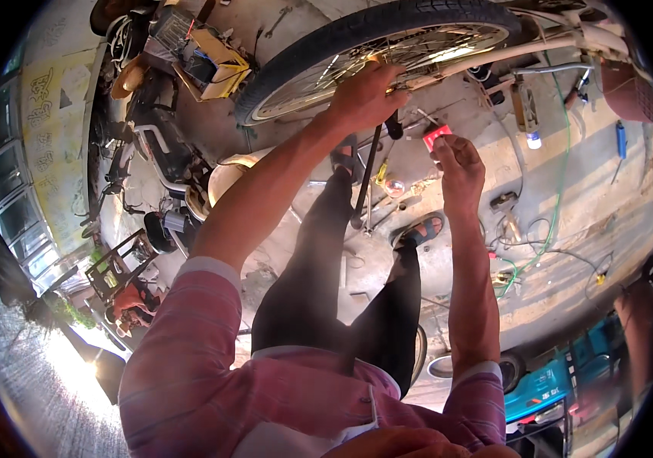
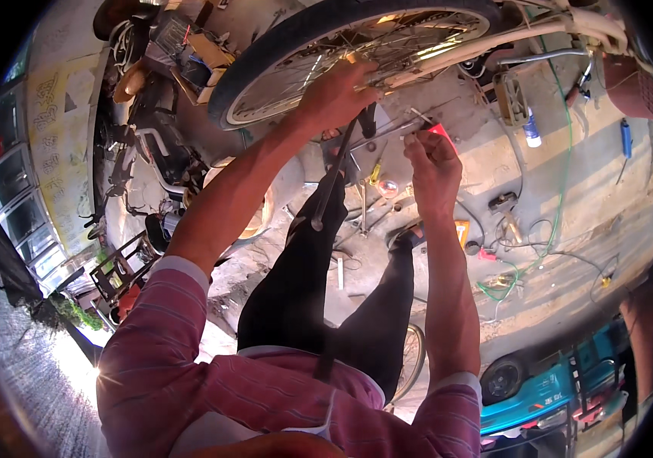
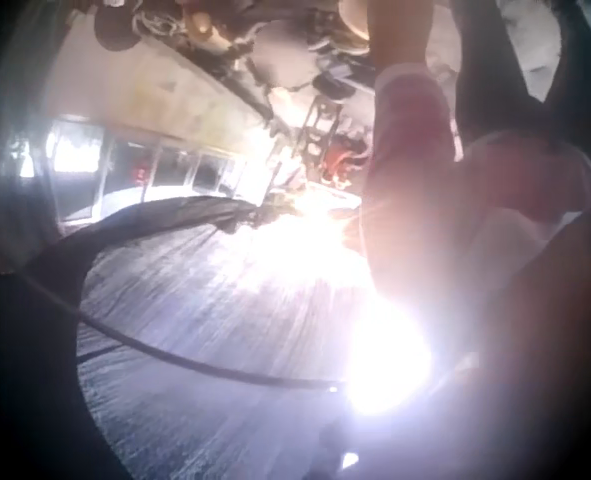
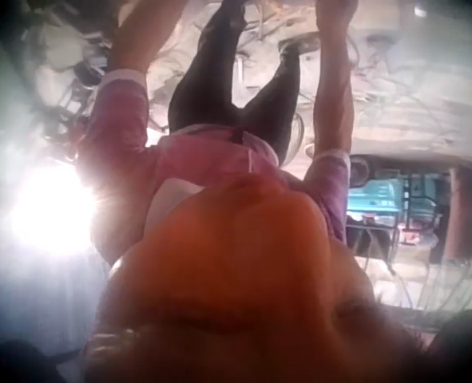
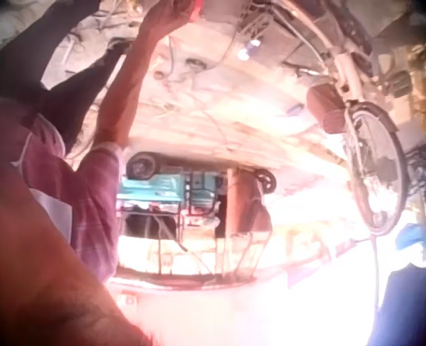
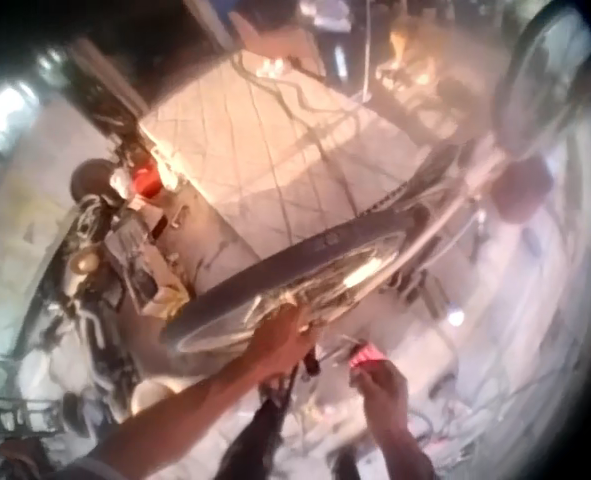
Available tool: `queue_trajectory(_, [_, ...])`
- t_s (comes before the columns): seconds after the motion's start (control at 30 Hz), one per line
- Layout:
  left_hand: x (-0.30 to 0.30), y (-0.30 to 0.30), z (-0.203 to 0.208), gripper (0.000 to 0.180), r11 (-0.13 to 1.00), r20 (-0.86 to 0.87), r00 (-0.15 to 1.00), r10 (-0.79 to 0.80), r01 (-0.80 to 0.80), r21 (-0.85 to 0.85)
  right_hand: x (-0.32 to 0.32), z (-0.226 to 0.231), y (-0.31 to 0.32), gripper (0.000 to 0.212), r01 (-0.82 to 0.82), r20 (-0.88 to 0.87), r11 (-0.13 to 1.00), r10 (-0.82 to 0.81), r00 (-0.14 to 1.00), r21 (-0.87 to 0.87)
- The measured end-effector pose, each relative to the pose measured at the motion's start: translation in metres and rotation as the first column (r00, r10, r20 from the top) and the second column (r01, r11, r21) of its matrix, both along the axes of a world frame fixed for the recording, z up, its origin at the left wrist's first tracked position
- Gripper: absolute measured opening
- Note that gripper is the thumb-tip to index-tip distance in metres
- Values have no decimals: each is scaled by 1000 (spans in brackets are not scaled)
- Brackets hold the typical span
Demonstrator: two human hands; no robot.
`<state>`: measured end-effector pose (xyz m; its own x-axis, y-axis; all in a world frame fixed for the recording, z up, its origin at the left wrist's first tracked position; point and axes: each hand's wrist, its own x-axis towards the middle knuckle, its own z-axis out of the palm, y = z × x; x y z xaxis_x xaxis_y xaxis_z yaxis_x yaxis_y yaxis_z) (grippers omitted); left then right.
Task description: The person is repairing a bicycle wheel. They use their hands to adjust the axle and spokes, then use a wrench and a t-handle socket wrench to tighten the assembly while the bike is upside down on the ground.
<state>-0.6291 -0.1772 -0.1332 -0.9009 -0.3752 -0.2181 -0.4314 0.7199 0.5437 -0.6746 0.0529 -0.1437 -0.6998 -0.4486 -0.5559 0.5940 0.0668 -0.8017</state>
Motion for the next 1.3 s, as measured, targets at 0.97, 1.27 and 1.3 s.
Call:
queue_trajectory(0.97, [-9,3,-52,30,985,-199,968,152,-164,-49,-15,-65,-97,24,89,-63,990,-83,995,110])
queue_trajectory(1.27, [-9,14,-59,28,971,-259,947,192,-222,-92,-58,-67,-66,27,-56,-66,968,41,997,-244])
queue_trajectory(1.3, [-8,14,-57,26,969,-280,939,199,-231,-85,-60,-57,-72,27,-66,-67,966,50,996,-248])
